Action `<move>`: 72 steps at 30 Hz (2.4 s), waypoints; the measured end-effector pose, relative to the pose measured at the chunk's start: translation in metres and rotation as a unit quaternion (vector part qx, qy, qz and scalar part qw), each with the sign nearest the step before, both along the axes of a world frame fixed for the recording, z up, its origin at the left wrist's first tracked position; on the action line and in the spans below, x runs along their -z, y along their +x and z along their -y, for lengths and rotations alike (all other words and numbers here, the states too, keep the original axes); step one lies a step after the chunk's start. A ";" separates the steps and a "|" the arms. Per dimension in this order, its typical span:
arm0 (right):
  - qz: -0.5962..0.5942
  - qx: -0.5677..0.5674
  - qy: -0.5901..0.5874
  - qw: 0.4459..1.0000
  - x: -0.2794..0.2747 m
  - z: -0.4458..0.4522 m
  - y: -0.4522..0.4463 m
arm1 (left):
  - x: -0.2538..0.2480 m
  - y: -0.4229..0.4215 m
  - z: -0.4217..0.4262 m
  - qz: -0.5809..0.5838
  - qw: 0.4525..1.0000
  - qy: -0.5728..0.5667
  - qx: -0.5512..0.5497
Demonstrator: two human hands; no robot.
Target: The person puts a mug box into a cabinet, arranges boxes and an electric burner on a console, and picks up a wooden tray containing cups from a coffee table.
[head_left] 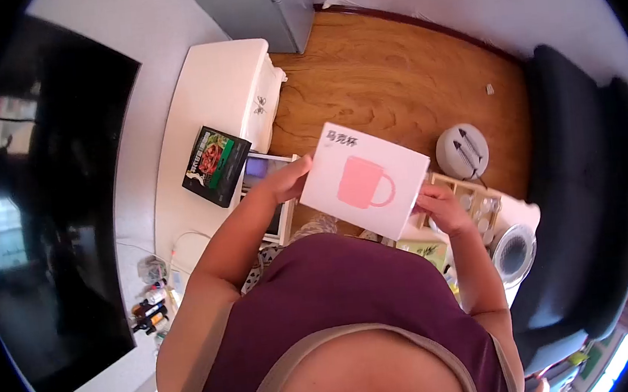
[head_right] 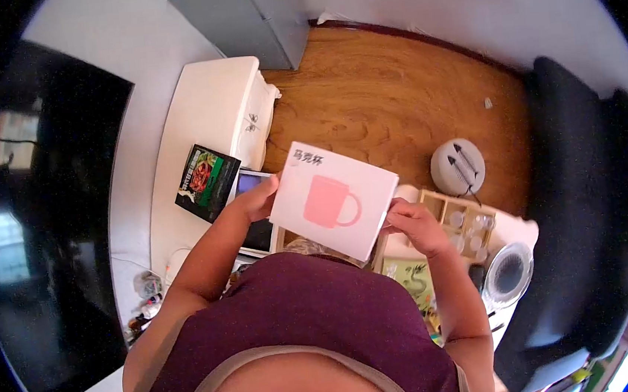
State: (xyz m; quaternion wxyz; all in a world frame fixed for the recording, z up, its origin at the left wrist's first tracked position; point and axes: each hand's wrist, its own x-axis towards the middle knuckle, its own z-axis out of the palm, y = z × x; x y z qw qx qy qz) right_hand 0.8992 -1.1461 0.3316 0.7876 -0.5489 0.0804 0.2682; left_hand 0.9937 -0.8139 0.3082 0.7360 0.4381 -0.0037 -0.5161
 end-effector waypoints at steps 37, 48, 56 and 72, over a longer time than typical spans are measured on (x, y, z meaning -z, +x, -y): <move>-0.043 -0.713 -0.120 0.689 0.079 -0.434 0.534 | 0.090 0.206 -0.021 -0.115 0.252 -0.034 -0.960; 0.028 -0.704 -0.035 0.709 0.108 -0.300 0.493 | 0.097 0.316 0.114 -0.078 0.103 0.044 -0.991; 0.164 -0.833 -0.023 0.528 0.228 -0.240 0.510 | 0.186 0.307 0.200 -0.152 -0.045 -0.091 -0.983; 0.175 -0.679 -0.237 0.672 0.561 -0.459 0.607 | 0.441 0.310 0.182 -0.171 0.093 -0.134 -0.972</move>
